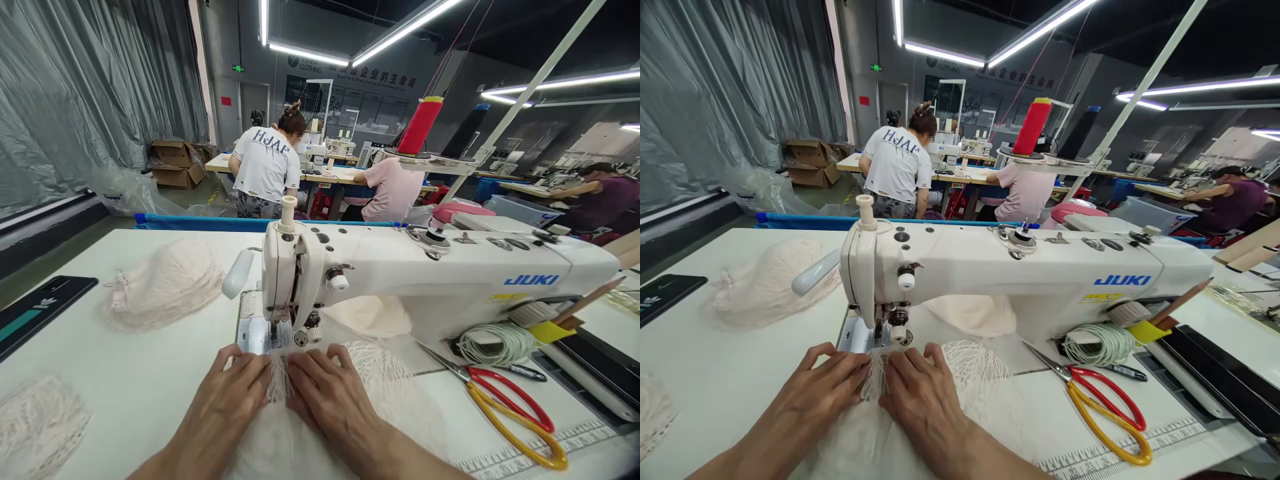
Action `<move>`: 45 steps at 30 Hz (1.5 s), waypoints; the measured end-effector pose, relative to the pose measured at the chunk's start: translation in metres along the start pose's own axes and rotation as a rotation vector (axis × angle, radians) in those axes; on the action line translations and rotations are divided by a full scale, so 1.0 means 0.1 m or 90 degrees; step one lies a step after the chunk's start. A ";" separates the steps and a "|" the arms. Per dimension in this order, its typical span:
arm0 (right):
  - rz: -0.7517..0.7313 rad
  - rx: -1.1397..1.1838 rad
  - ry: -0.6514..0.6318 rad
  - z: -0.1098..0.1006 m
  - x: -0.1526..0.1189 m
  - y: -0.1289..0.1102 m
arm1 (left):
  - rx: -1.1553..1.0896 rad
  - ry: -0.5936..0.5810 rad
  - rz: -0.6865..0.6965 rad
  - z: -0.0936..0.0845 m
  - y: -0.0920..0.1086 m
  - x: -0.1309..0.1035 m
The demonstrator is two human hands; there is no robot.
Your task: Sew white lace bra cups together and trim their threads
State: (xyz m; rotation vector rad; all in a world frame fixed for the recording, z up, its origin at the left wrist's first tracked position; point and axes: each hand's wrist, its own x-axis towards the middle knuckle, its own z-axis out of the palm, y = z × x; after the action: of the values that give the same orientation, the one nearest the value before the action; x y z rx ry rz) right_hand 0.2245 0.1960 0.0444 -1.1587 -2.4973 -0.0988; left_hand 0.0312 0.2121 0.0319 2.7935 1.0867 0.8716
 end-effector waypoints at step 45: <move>-0.121 0.062 0.072 -0.01 0.09 0.18 | 0.063 0.023 -0.026 -0.05 0.04 0.06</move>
State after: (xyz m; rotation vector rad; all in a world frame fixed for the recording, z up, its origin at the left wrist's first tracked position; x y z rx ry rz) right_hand 0.2333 0.2139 0.0468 -0.8516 -2.4767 -0.0912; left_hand 0.0351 0.2121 0.0398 2.8337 1.2211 0.8907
